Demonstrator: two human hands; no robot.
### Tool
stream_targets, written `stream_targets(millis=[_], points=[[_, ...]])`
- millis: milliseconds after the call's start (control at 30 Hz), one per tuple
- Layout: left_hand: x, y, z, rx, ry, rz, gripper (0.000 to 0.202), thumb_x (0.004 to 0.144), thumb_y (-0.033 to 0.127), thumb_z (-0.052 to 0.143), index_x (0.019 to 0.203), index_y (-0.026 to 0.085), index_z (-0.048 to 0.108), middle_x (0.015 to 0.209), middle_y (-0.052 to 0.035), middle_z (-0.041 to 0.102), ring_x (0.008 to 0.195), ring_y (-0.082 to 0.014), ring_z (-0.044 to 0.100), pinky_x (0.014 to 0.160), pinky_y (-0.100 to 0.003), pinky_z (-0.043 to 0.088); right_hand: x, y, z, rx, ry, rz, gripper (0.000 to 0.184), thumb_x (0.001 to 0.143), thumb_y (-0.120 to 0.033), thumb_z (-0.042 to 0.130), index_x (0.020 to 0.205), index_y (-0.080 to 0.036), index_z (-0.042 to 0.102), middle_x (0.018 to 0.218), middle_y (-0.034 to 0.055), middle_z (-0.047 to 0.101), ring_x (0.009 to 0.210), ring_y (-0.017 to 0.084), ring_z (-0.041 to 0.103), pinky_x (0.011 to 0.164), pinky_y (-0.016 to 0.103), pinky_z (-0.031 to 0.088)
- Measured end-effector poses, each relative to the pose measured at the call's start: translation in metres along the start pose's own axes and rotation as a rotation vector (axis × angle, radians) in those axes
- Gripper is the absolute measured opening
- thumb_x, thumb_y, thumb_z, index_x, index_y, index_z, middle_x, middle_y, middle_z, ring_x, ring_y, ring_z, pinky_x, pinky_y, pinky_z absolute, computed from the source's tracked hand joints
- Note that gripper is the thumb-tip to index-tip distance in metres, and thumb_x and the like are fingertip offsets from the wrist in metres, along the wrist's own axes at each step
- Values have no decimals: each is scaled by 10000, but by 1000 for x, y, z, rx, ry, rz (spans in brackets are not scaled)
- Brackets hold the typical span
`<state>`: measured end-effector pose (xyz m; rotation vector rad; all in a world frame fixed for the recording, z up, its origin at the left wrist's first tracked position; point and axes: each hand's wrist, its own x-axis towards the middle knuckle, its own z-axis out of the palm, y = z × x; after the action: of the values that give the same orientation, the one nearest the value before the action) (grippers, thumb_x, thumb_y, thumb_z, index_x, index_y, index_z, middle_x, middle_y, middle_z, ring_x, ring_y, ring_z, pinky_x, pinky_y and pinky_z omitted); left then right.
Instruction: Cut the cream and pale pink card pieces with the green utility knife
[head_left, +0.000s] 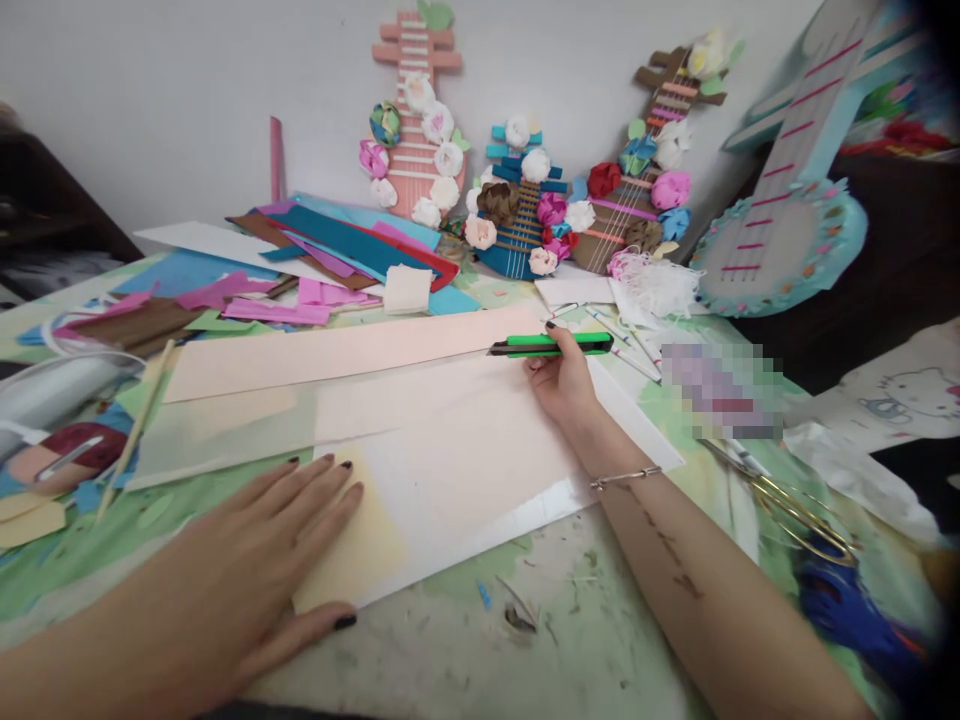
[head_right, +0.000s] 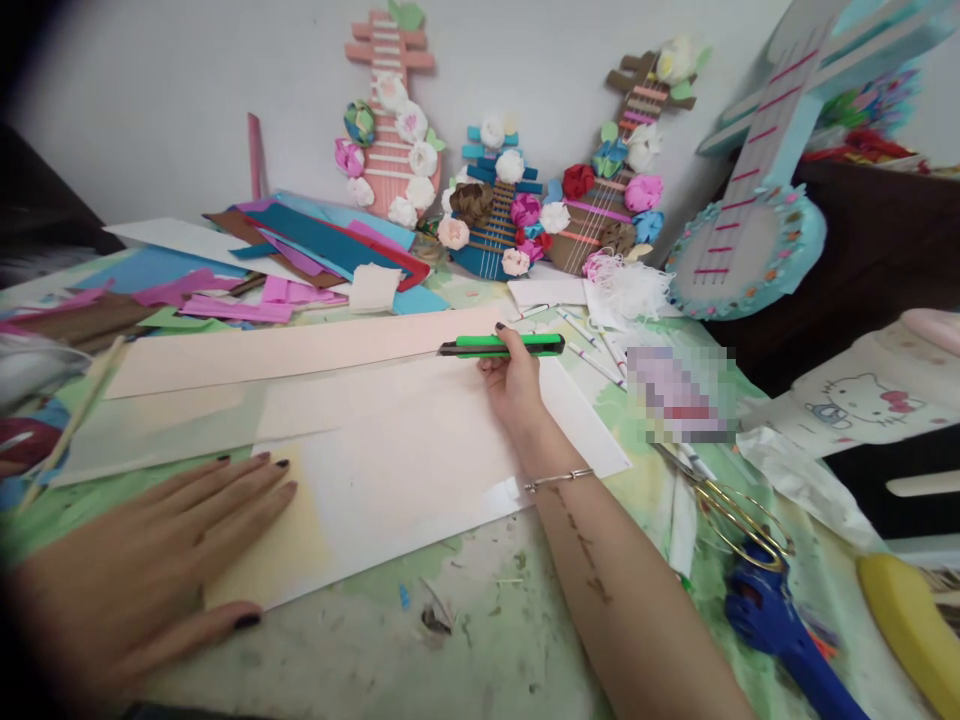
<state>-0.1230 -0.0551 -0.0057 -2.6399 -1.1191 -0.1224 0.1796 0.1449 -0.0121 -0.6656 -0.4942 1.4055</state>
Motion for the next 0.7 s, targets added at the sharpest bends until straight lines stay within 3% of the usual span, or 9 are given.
stream_targets(millis=[133,233,333,500,700], points=[[37,8,-6,-54,82,42,567,925,491,457,1337,104,506,1371,-138,528,1293,-293,448,1106,-433,303,0,-1,0,28,8,-1,240,633,-197,749,695,-197,518,505,-90,559,388,48,430,360,177,369],[75,21,-1,-111,96,142,505,967,411,406,1336,78,498,1387,-150,510,1319,-284,422,1105,-435,314,0,-3,0,79,10,-6,257,630,-207,758,725,-208,519,507,-102,556,388,47,429,374,178,387],[101,27,7,-137,86,232,433,973,360,404,1274,86,550,1332,-148,561,1262,-283,487,1052,-442,387,0,-7,0,100,-4,-18,261,641,-227,751,726,-217,505,508,-109,554,388,45,430,391,179,401],[120,25,15,-45,254,308,283,952,131,392,1069,100,648,1054,-126,700,1007,-230,639,888,-388,515,-1,-10,4,110,20,1,209,676,-235,708,691,-213,500,514,-100,556,384,45,432,393,184,398],[131,27,15,-46,450,368,252,956,96,402,1017,100,646,966,-103,729,928,-213,679,819,-357,553,-3,-7,8,128,-19,29,212,692,-233,697,666,-211,487,487,-96,521,376,42,422,387,176,390]])
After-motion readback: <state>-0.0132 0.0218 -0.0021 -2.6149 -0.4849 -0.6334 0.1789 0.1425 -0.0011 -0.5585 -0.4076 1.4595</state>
